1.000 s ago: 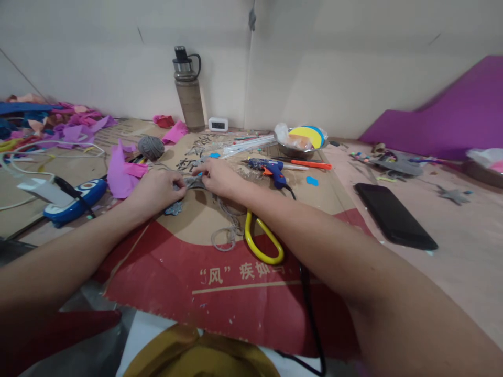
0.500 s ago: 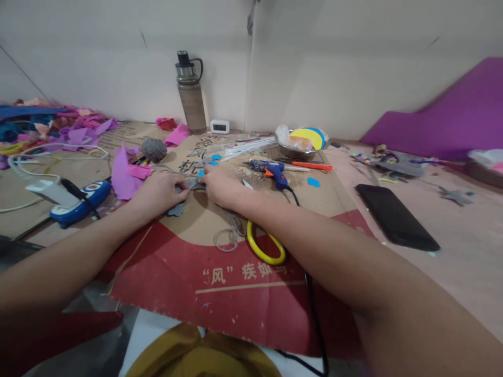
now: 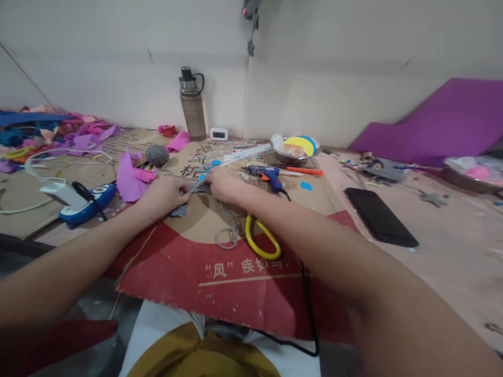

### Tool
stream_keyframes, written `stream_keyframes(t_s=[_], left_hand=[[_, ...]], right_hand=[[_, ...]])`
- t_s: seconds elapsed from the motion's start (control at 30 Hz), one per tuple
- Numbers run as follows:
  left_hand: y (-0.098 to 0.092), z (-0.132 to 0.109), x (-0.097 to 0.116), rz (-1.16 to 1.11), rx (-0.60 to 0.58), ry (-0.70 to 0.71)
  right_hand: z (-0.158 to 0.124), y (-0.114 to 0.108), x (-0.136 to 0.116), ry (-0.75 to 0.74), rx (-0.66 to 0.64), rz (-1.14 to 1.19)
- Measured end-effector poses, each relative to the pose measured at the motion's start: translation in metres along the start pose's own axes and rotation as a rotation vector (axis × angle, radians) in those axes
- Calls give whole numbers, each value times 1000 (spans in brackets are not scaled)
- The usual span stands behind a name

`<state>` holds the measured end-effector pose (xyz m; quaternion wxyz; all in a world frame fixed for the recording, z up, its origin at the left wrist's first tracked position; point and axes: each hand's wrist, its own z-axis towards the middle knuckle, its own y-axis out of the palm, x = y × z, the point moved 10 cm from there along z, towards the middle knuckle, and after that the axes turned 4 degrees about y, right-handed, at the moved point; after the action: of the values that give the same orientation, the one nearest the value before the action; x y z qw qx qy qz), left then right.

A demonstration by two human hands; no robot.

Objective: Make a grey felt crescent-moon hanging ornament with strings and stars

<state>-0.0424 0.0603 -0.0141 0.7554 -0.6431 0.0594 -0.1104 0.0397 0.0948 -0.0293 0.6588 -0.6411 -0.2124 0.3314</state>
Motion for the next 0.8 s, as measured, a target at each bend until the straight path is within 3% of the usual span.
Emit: stream_keyframes(t_s=[0.2, 0.57, 0.8], left_hand=[[1, 1, -2, -3, 1, -7], [2, -1, -6, -99, 28, 27], [-3, -5, -5, -116, 109, 99]], right_hand=[[-5, -7, 1, -19, 111, 49], [-2, 7, -5, -66, 46, -86], [0, 7, -4, -58, 47, -75]])
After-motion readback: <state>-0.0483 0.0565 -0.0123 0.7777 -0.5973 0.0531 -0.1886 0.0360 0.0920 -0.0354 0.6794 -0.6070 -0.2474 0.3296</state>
